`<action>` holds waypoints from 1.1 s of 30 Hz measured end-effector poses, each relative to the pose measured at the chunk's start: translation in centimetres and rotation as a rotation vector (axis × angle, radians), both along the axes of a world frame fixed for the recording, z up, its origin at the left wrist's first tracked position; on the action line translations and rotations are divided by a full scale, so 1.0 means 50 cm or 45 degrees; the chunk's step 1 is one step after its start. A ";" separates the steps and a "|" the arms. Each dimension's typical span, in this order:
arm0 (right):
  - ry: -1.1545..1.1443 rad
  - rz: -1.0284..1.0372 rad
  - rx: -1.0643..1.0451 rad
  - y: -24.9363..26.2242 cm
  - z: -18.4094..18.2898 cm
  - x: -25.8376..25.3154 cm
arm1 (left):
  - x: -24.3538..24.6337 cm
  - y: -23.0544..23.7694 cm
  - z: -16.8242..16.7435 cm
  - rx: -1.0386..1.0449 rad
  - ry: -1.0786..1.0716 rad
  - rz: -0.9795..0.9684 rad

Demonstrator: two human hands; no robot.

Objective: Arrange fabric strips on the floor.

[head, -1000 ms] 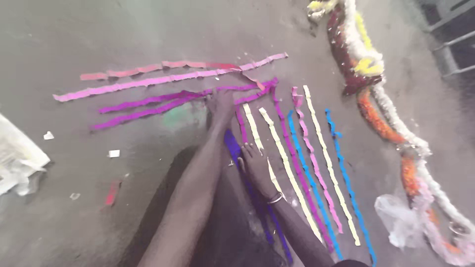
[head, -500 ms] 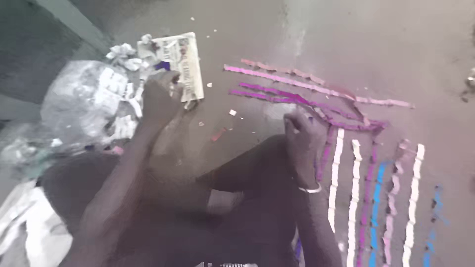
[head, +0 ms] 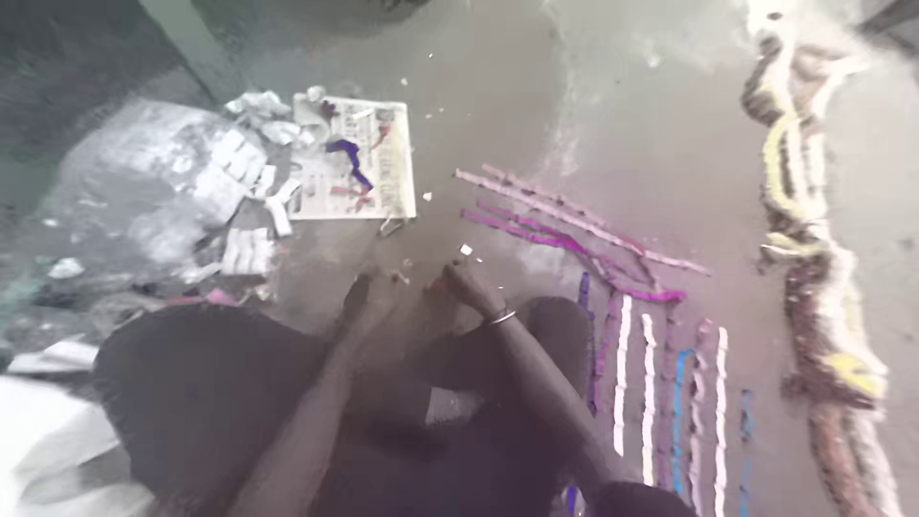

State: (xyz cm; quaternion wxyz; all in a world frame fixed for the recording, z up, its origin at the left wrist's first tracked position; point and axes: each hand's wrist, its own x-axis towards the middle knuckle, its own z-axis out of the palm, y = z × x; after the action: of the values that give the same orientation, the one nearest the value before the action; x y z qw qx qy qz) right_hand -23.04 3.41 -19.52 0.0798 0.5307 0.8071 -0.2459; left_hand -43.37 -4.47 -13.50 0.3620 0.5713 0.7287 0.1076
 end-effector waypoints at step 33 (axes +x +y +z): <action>1.578 -0.277 0.308 -0.105 0.047 -0.058 | 0.038 0.011 -0.045 0.343 -1.062 0.207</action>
State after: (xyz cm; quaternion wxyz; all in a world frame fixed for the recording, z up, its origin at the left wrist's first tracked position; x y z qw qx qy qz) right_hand -25.92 -1.84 -17.16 -0.4876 0.3744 0.6670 -0.4209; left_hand -41.48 -3.93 -15.74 0.5377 0.4618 0.5423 0.4510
